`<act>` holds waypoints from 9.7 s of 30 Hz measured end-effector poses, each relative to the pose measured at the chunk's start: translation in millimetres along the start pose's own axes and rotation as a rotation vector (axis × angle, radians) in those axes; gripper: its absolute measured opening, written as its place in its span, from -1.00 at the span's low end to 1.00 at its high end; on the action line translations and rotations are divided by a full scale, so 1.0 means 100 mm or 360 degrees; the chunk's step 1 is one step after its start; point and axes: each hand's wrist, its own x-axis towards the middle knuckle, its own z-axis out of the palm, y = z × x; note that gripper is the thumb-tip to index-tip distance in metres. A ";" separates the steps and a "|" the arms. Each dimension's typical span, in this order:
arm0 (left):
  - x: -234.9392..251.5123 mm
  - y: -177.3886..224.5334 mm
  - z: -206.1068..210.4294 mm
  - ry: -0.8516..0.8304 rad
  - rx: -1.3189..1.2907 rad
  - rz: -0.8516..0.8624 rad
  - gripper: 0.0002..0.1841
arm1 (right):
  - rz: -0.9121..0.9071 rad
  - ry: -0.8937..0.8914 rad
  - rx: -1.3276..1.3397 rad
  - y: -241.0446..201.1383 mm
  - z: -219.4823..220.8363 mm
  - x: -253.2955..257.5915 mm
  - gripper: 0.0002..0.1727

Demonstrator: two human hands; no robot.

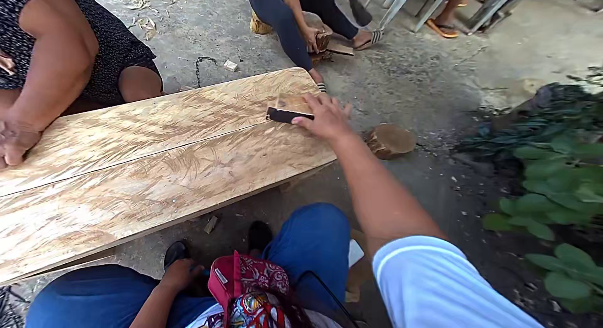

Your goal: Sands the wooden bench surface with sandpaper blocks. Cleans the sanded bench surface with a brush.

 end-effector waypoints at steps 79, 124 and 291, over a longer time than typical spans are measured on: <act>-0.03 -0.07 0.03 0.0023 -0.0078 -0.0017 -0.40 | -0.0346 -0.0006 0.0033 -0.65 0.19 -0.52 -0.13; -0.11 -0.11 0.05 0.0041 -0.0108 -0.0063 -0.39 | -0.0895 -0.0373 0.0083 -2.75 0.56 -0.61 -0.17; -0.05 0.00 0.02 0.0016 -0.0030 -0.0087 -0.42 | -0.0937 -0.0424 0.0186 -2.00 0.32 -0.66 -0.19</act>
